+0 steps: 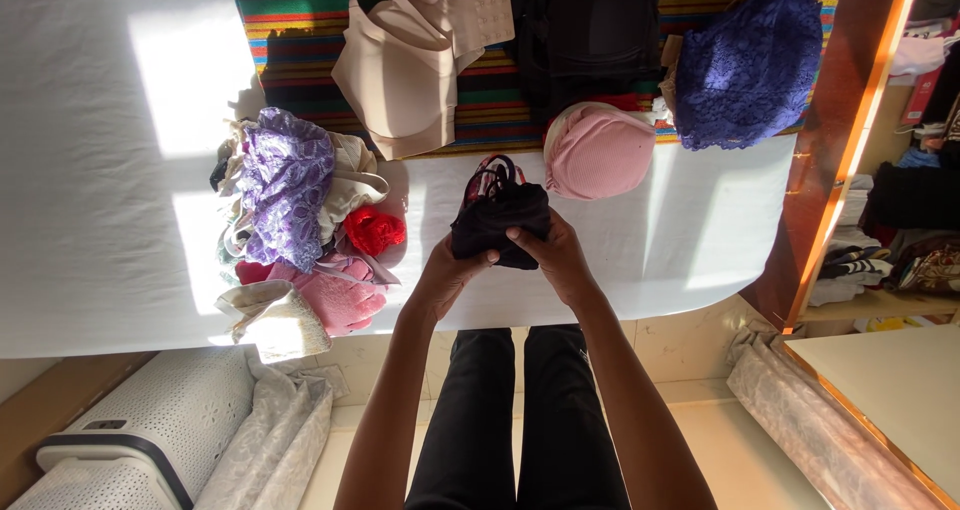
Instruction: Folding several bras and organizing them into a wooden wardrobe.
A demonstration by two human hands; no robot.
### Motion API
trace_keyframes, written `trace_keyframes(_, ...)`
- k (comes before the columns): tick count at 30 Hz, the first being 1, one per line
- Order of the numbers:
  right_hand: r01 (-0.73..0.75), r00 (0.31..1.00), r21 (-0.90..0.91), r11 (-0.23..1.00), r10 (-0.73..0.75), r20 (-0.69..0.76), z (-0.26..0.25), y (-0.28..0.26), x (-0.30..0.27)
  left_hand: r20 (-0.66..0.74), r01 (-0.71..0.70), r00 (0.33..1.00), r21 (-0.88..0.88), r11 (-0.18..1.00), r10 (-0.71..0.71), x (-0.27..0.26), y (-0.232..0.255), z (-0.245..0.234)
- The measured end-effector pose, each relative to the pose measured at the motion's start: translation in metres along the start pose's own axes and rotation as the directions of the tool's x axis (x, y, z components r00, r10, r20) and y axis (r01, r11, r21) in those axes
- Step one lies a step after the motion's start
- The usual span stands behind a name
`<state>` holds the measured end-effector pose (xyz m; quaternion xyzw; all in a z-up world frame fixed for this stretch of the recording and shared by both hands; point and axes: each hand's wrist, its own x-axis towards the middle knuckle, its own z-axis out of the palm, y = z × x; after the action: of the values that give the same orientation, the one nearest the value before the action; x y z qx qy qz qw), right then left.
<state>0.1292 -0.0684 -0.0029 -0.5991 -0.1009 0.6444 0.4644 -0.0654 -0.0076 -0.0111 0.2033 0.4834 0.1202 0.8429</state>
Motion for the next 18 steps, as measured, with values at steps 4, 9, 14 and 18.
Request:
trace_keyframes(4,-0.011,1.0,-0.077,0.997,0.013,0.024,-0.015,0.026,0.009,-0.098,-0.066,0.991,0.209,0.976,0.088,0.016,-0.001,-0.003)
trace_keyframes(9,-0.148,0.989,-0.343,0.928,0.133,-0.066,-0.015,0.026,0.012,-0.117,-0.093,0.983,0.349,0.932,0.142,0.031,-0.029,-0.025)
trace_keyframes(14,-0.154,0.981,-0.466,0.871,0.078,-0.179,-0.002,0.001,0.006,-0.141,-0.138,0.974,0.253,0.957,0.178,0.031,-0.042,-0.021)
trace_keyframes(18,-0.02,0.907,-0.69,0.723,-0.277,-0.316,0.002,0.003,-0.001,-0.174,-0.21,0.95,0.261,0.942,0.26,0.027,-0.036,-0.009)
